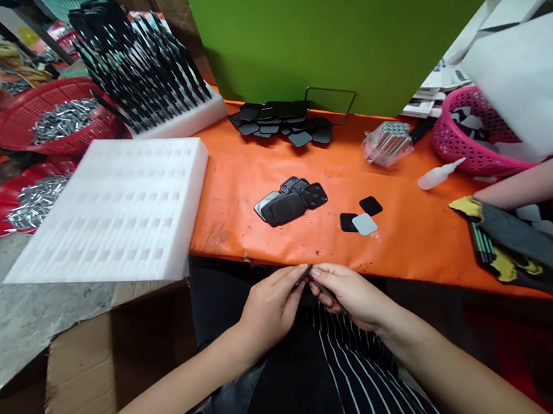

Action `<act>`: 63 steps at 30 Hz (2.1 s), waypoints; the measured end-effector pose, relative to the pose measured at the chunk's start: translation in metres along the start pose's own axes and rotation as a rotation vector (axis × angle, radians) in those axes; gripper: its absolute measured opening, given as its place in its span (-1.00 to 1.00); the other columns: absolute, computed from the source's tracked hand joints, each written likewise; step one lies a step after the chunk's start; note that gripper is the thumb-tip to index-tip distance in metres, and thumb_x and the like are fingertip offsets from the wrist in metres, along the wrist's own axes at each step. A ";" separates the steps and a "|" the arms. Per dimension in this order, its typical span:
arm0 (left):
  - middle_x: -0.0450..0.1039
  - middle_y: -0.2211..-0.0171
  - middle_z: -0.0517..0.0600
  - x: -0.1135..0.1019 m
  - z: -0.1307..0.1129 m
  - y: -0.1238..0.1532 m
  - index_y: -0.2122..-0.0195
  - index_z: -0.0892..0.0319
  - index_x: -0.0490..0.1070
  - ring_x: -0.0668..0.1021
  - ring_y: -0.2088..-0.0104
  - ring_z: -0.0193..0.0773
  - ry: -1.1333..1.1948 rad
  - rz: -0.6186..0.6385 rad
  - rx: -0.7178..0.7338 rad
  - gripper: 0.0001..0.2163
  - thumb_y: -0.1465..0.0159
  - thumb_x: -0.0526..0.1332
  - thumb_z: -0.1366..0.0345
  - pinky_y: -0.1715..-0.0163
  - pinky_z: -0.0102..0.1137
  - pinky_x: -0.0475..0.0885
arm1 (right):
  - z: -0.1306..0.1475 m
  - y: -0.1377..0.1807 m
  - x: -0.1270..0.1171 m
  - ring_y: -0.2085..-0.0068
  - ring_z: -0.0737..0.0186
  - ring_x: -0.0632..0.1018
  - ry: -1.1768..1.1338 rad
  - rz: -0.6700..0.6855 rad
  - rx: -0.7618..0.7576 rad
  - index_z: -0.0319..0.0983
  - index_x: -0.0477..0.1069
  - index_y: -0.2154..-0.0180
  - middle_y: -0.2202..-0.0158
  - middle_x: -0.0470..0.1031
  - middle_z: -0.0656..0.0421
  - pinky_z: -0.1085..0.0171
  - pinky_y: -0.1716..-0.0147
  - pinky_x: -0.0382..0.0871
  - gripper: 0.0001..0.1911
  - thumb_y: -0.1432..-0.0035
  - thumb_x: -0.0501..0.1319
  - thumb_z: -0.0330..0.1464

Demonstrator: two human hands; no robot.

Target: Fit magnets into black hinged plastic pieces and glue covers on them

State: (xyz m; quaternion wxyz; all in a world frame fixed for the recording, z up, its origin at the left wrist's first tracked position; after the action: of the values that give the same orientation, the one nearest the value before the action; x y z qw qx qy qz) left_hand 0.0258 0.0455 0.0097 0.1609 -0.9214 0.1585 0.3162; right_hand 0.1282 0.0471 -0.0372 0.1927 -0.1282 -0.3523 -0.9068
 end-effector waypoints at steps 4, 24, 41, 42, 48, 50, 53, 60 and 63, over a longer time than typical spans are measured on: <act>0.35 0.01 0.02 0.005 -0.009 -0.001 -0.09 0.15 0.18 0.41 0.03 -0.28 -0.090 0.101 0.023 -0.64 -0.26 0.00 0.42 0.02 -0.39 0.34 | 0.001 0.004 -0.002 0.62 0.51 0.17 -0.062 0.009 -0.004 -0.29 0.27 0.47 0.52 0.25 0.23 0.48 0.71 -0.09 -0.67 -0.13 0.08 -0.15; 0.50 0.27 -0.03 -0.010 0.022 -0.006 0.09 0.14 0.34 0.52 0.26 -0.31 0.344 -0.055 -0.304 -0.78 -0.25 0.06 0.32 0.23 -0.46 0.39 | -0.009 0.000 0.009 0.67 0.54 0.10 -0.131 0.006 0.039 -0.31 0.33 0.40 0.62 0.21 0.27 0.51 0.74 -0.16 -0.73 -0.16 0.08 -0.22; 0.47 0.18 -0.02 -0.041 0.022 -0.017 0.03 0.08 0.30 0.51 0.21 -0.30 0.144 0.014 -0.106 -0.73 -0.25 0.04 0.40 0.20 -0.45 0.39 | -0.010 -0.023 0.042 0.70 0.56 0.07 -0.838 0.106 0.282 -0.27 0.23 0.45 0.65 0.05 0.36 0.52 0.73 -0.04 -0.80 -0.14 0.11 -0.29; 0.46 0.19 -0.02 -0.049 0.032 -0.022 0.05 0.09 0.30 0.51 0.20 -0.30 0.123 -0.024 -0.153 -0.75 -0.26 0.03 0.37 0.20 -0.44 0.39 | -0.005 -0.026 0.041 0.70 0.55 0.07 -0.807 0.113 0.244 -0.27 0.24 0.44 0.64 0.04 0.36 0.51 0.73 -0.05 -0.79 -0.15 0.10 -0.27; 0.28 -0.02 0.11 -0.115 0.130 -0.086 -0.06 0.22 0.16 0.37 -0.01 -0.21 -0.133 -0.318 -0.401 -0.67 -0.26 -0.04 0.34 0.01 -0.31 0.28 | 0.018 -0.037 0.014 0.67 0.51 0.07 -0.465 -0.013 -0.066 -0.22 0.29 0.35 0.62 0.11 0.33 0.46 0.68 -0.03 -0.69 -0.16 0.05 -0.10; 0.35 0.03 0.11 -0.123 0.159 -0.111 -0.01 0.23 0.25 0.41 0.04 -0.18 -0.154 -0.280 -0.426 -0.69 -0.24 -0.03 0.38 0.04 -0.29 0.30 | 0.015 -0.036 0.009 0.67 0.51 0.06 -0.403 -0.029 -0.087 -0.23 0.30 0.36 0.62 0.11 0.33 0.45 0.68 -0.04 -0.68 -0.15 0.06 -0.10; 0.37 0.07 0.17 -0.125 0.176 -0.135 0.07 0.28 0.34 0.40 0.03 -0.07 -0.201 -0.265 -0.430 -0.70 -0.17 0.04 0.42 0.00 -0.17 0.24 | 0.006 -0.032 0.000 0.66 0.51 0.06 -0.375 -0.064 -0.110 -0.24 0.31 0.37 0.62 0.11 0.32 0.44 0.67 -0.05 -0.68 -0.15 0.06 -0.10; 0.25 -0.06 0.05 -0.041 0.103 -0.140 -0.01 0.11 0.28 0.27 -0.08 -0.12 -0.269 -0.139 -0.155 -0.60 -0.12 0.18 0.21 -0.10 -0.26 0.10 | 0.004 -0.023 -0.028 0.61 0.45 0.16 -0.345 -0.232 -0.194 -0.24 0.37 0.32 0.55 0.18 0.26 0.40 0.63 0.08 -0.69 -0.09 0.13 -0.12; 0.18 -0.11 0.14 0.002 0.079 -0.136 -0.03 0.19 0.22 0.25 -0.09 -0.01 -0.320 -0.020 -0.055 -0.44 -0.01 0.29 0.19 -0.08 -0.16 0.10 | 0.015 -0.019 -0.029 0.57 0.40 0.21 -0.258 -0.278 -0.228 -0.21 0.37 0.25 0.51 0.23 0.25 0.37 0.59 0.10 -0.70 -0.07 0.16 -0.14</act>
State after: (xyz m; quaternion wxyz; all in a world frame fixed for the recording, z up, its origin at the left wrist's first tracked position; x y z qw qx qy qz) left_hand 0.0396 0.1988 -0.0240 0.1620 -0.8648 0.1128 0.4616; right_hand 0.1469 0.0780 -0.0485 0.0034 -0.2144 -0.2835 -0.9347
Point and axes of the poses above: each hand's wrist, its own y-axis away from the middle knuckle, its own x-axis out of the palm, z = x × y, the point moved 8 cm from there along -y, towards the middle knuckle
